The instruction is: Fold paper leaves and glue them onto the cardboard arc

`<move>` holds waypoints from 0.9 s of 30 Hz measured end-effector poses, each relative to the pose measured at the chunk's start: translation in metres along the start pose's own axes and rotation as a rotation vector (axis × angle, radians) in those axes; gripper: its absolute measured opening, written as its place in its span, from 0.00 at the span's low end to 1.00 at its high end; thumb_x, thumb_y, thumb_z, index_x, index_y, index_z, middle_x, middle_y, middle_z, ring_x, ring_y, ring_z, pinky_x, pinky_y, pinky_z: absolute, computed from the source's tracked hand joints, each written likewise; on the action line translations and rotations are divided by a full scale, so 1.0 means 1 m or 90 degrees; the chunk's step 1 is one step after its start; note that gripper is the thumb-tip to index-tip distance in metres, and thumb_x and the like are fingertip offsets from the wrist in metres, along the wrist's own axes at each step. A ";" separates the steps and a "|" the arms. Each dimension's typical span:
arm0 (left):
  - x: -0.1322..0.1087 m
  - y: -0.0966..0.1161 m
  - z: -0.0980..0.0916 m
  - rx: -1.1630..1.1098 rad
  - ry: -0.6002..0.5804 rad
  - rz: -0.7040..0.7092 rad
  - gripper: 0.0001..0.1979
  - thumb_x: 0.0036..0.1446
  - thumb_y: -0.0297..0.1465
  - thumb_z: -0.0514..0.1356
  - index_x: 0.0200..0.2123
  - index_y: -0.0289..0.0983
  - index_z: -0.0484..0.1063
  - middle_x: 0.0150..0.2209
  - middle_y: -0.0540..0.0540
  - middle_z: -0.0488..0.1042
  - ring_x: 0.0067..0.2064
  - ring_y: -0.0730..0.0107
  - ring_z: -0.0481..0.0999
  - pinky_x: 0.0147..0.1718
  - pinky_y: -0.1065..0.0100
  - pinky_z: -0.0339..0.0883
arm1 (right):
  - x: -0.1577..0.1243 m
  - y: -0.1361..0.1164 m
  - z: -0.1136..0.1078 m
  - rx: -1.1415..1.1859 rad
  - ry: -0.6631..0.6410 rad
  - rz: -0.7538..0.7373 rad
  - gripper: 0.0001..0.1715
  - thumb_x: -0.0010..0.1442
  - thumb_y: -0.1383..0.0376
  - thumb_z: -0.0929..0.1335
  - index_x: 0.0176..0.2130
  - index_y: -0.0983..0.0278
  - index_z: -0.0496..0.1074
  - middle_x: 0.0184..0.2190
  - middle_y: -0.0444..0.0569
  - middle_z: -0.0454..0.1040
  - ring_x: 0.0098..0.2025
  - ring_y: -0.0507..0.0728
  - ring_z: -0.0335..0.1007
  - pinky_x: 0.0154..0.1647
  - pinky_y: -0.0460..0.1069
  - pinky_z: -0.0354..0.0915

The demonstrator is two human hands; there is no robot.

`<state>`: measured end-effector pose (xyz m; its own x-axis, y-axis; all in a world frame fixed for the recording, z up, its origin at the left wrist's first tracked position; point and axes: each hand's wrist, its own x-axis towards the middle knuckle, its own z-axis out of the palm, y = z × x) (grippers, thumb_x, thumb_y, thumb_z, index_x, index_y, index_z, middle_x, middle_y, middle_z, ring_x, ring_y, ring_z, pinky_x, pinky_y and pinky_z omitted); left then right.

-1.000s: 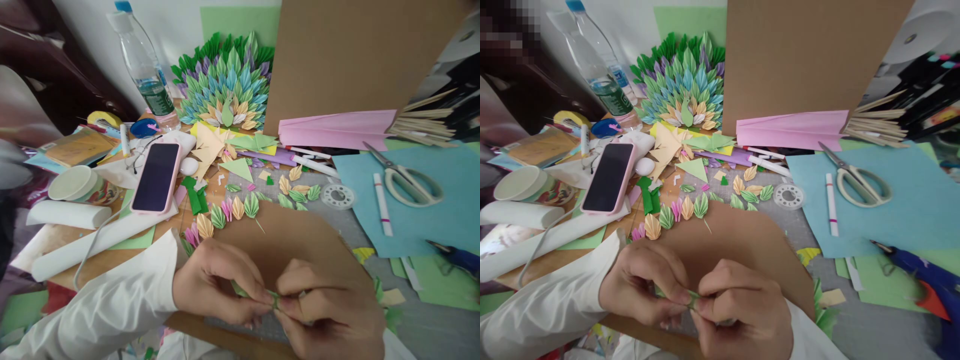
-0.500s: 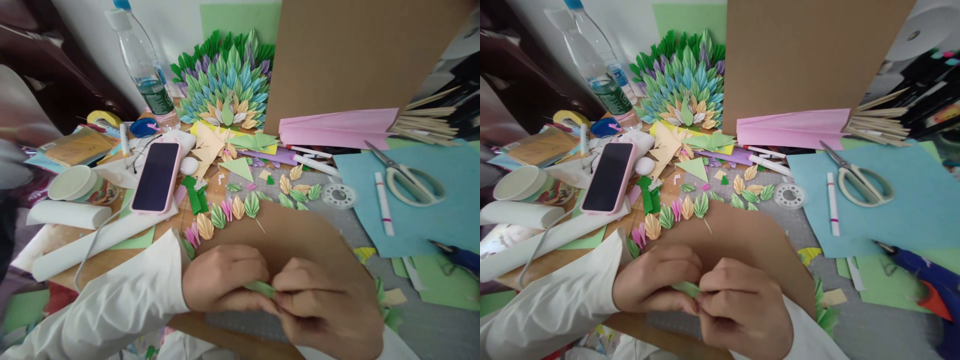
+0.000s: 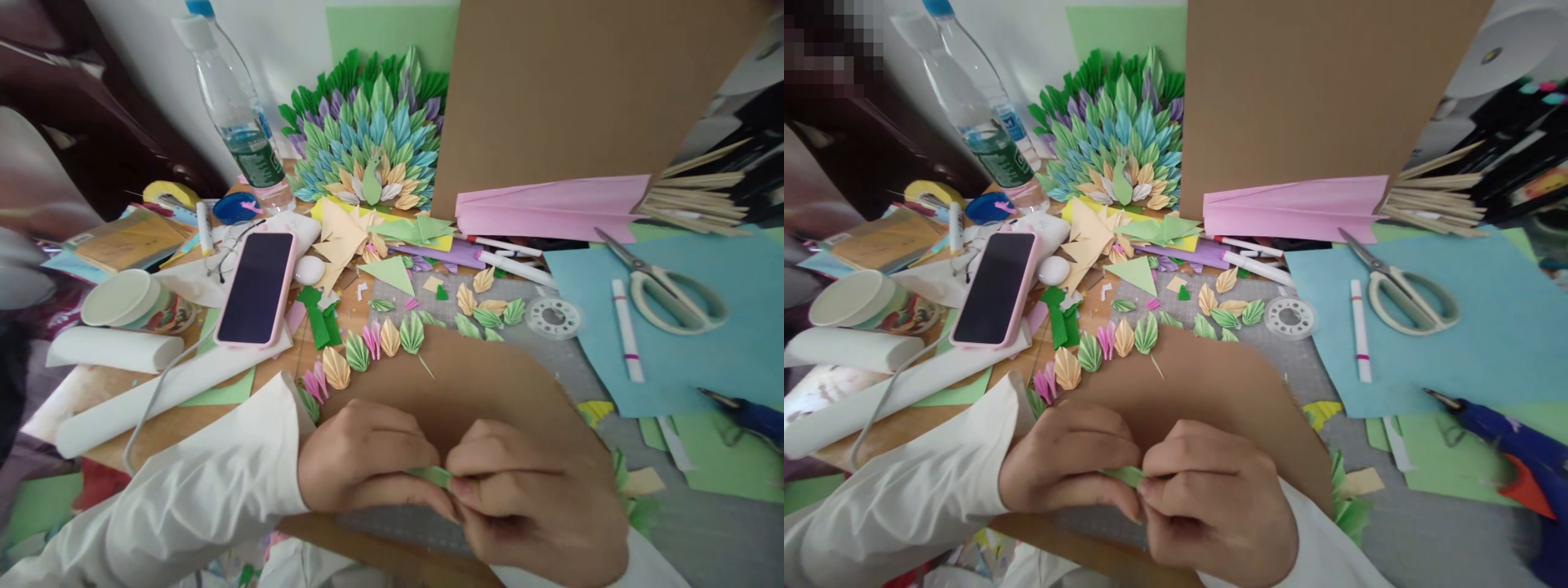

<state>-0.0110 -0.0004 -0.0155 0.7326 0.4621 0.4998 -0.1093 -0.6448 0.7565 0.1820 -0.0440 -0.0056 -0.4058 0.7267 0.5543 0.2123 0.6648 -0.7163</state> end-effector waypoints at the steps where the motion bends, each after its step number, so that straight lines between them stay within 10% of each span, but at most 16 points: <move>1: 0.001 0.001 0.000 -0.020 -0.005 -0.012 0.09 0.60 0.30 0.62 0.34 0.27 0.74 0.26 0.40 0.76 0.27 0.70 0.75 0.27 0.73 0.69 | 0.000 0.000 -0.001 -0.004 -0.002 -0.004 0.14 0.50 0.81 0.68 0.30 0.63 0.70 0.24 0.46 0.76 0.23 0.49 0.65 0.24 0.42 0.68; 27: -0.004 -0.001 0.000 0.045 0.034 0.022 0.08 0.60 0.30 0.62 0.34 0.29 0.73 0.23 0.45 0.73 0.23 0.73 0.73 0.23 0.74 0.66 | -0.002 -0.001 0.008 0.030 0.061 0.032 0.13 0.54 0.79 0.66 0.33 0.62 0.69 0.25 0.45 0.74 0.23 0.49 0.68 0.24 0.43 0.68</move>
<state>-0.0138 -0.0019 -0.0179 0.6918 0.4695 0.5486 -0.0846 -0.7018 0.7073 0.1755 -0.0474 -0.0088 -0.3090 0.7735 0.5533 0.1867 0.6198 -0.7622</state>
